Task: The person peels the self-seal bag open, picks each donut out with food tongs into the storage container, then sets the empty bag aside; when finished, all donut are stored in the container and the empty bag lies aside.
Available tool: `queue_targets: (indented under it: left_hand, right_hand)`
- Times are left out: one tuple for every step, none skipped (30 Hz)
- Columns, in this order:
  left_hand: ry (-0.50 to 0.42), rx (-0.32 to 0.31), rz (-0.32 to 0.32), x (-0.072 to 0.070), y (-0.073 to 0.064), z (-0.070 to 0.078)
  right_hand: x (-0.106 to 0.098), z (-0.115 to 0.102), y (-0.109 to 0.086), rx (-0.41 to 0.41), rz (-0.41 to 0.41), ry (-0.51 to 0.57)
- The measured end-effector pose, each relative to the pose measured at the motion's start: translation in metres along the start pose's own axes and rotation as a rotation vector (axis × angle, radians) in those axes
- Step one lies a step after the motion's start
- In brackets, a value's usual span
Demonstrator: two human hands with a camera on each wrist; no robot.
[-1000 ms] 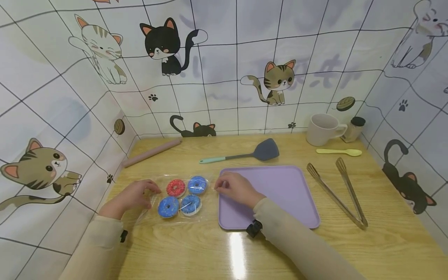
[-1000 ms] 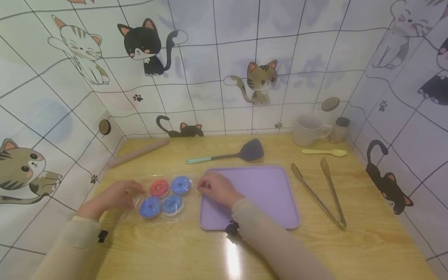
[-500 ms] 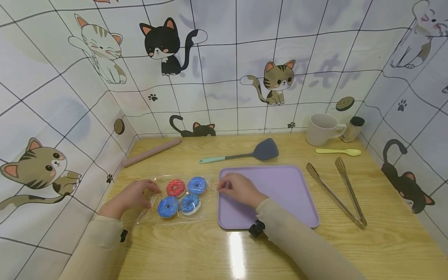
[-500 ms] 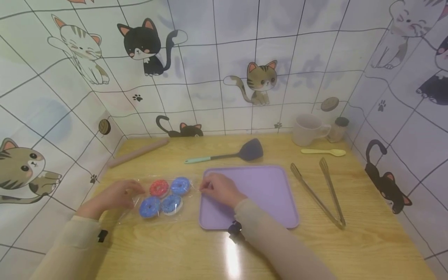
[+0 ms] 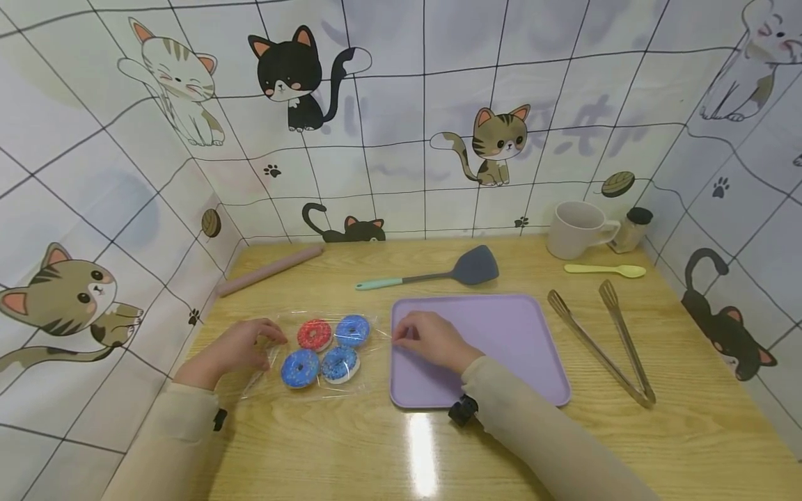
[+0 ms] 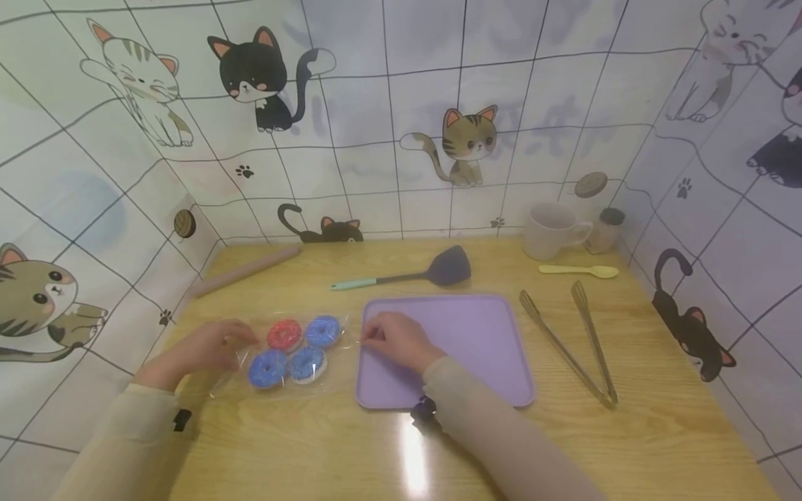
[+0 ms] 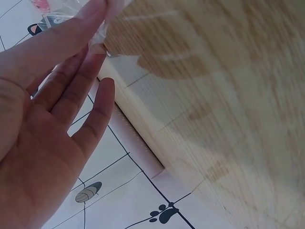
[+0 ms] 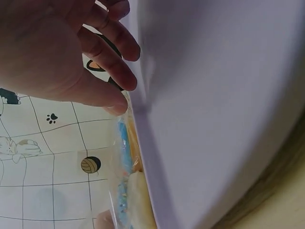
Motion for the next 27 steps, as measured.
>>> queue_targets:
  left_hand:
    - [0.001, -0.001, -0.001, 0.0, 0.0, 0.0]
    - [0.0, -0.006, 0.0, 0.0, 0.0, 0.0]
    - [-0.003, -0.01, -0.001, -0.001, 0.0, 0.0]
    - [-0.002, -0.013, -0.001, -0.001, 0.0, 0.0]
    - [-0.001, -0.014, -0.002, -0.001, 0.0, 0.0]
    - [-0.001, -0.014, -0.002, -0.001, 0.0, 0.0]
    - [0.002, -0.013, -0.001, -0.001, 0.0, 0.0]
    - [0.003, -0.013, 0.001, -0.001, 0.0, 0.0]
    - [0.005, -0.01, 0.003, 0.0, 0.0, 0.0]
    - [0.008, -0.007, 0.004, 0.0, 0.0, 0.0]
    - [0.009, -0.002, 0.004, 0.0, 0.0, 0.0]
    - [0.009, 0.0, 0.005, 0.0, 0.0, 0.0]
    - [0.008, 0.001, 0.006, 0.0, 0.0, 0.0]
    - [0.004, 0.001, 0.005, 0.001, 0.0, 0.0]
    - [0.001, 0.0, 0.003, 0.001, 0.0, 0.001]
    - [-0.003, -0.001, 0.001, 0.002, 0.0, 0.001]
    - [-0.003, -0.002, 0.0, 0.002, 0.0, 0.001]
    - [-0.003, -0.003, 0.0, 0.002, 0.0, 0.001]
    - [-0.003, -0.004, 0.0, 0.003, 0.001, 0.001]
    - [0.0, -0.003, 0.001, 0.003, 0.0, 0.001]
    - [0.001, -0.001, 0.002, 0.003, 0.0, 0.001]
    - [0.005, -0.001, 0.005, 0.003, 0.0, 0.001]
    - [0.007, -0.001, 0.006, 0.003, 0.0, 0.0]
    - [0.009, -0.003, 0.008, 0.003, 0.0, 0.0]
    - [0.01, -0.003, 0.008, 0.003, 0.0, -0.001]
    - [0.012, -0.005, 0.01, 0.003, 0.0, -0.002]
    - [0.014, -0.007, 0.01, 0.003, 0.0, -0.002]
  right_hand:
    - [0.0, 0.001, 0.001, 0.012, 0.0, 0.019]
    - [0.0, 0.001, 0.002, 0.026, 0.003, 0.042]
    - [0.0, 0.002, 0.003, 0.04, 0.009, 0.066]
    - [0.0, 0.003, 0.004, 0.052, 0.016, 0.09]
    - [0.0, 0.003, 0.006, 0.058, 0.023, 0.111]
    - [0.0, 0.003, 0.008, 0.055, 0.029, 0.128]
    - [0.0, 0.003, 0.009, 0.049, 0.031, 0.143]
    - [0.001, 0.002, 0.011, 0.036, 0.032, 0.148]
    - [0.002, 0.002, 0.014, 0.018, 0.029, 0.145]
    - [0.003, 0.001, 0.016, -0.001, 0.023, 0.142]
    - [0.004, 0.0, 0.018, -0.02, 0.013, 0.139]
    - [0.006, -0.001, 0.02, -0.035, 0.003, 0.133]
    - [0.006, -0.002, 0.022, -0.049, -0.004, 0.118]
    - [0.007, -0.003, 0.023, -0.063, -0.01, 0.102]
    - [0.008, -0.004, 0.025, -0.075, -0.014, 0.09]
    - [0.009, -0.005, 0.026, -0.087, -0.016, 0.081]
    - [0.01, -0.006, 0.027, -0.095, -0.017, 0.071]
    - [0.01, -0.007, 0.028, -0.1, -0.02, 0.06]
    - [0.01, -0.008, 0.028, -0.106, -0.021, 0.05]
    - [0.01, -0.009, 0.029, -0.108, -0.023, 0.041]
    - [0.01, -0.01, 0.03, -0.113, -0.024, 0.03]
    - [0.01, -0.01, 0.03, -0.118, -0.024, 0.022]
    - [0.01, -0.011, 0.031, -0.12, -0.027, 0.014]
    - [0.01, -0.011, 0.031, -0.121, -0.029, 0.005]
    - [0.01, -0.011, 0.032, -0.125, -0.028, -0.002]
    - [0.011, -0.011, 0.032, -0.127, -0.027, -0.006]
    - [0.011, -0.011, 0.032, -0.129, -0.027, -0.009]
Point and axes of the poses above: each hand's wrist, its own y-axis towards the middle knuckle, its own x-axis out of the palm, z = x × y, the point moved 3 cm from there along y, towards the middle knuckle, and after that the axes turned 15 degrees about z, right-handed, at the moved point
